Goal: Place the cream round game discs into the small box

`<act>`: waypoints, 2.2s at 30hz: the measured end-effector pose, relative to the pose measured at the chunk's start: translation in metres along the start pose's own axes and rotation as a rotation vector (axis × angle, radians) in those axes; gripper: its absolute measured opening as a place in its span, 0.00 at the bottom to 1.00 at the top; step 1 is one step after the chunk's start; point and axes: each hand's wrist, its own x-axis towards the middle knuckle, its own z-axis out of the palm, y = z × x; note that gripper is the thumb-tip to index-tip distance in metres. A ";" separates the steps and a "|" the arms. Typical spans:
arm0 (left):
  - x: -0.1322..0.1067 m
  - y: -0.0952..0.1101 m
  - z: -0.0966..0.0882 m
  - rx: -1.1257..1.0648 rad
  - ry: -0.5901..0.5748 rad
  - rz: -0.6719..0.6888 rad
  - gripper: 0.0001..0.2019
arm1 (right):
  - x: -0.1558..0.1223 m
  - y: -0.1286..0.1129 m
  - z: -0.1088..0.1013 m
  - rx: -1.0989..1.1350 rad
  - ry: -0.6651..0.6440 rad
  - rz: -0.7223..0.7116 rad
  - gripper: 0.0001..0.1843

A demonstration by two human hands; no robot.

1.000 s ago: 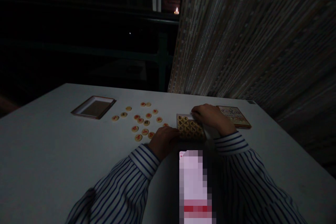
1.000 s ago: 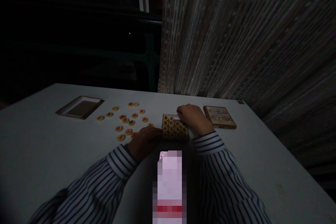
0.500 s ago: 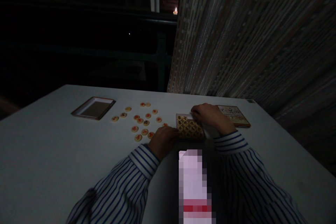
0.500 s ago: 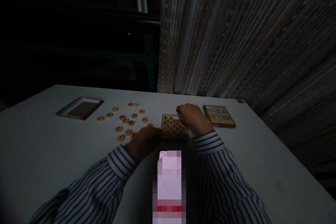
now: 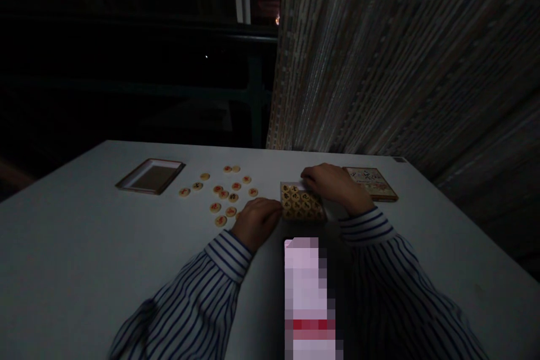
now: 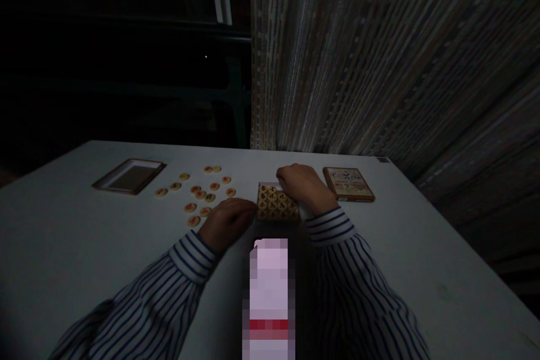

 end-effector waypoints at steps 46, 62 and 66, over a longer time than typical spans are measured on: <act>-0.038 -0.120 -0.107 0.252 0.369 -0.519 0.16 | 0.009 -0.044 -0.002 0.153 0.184 -0.123 0.16; -0.038 -0.132 -0.098 0.405 0.244 -0.500 0.16 | 0.057 -0.116 -0.021 0.181 0.014 -0.324 0.17; -0.038 -0.135 -0.096 0.426 0.228 -0.507 0.16 | 0.067 -0.126 -0.018 0.175 -0.001 -0.361 0.17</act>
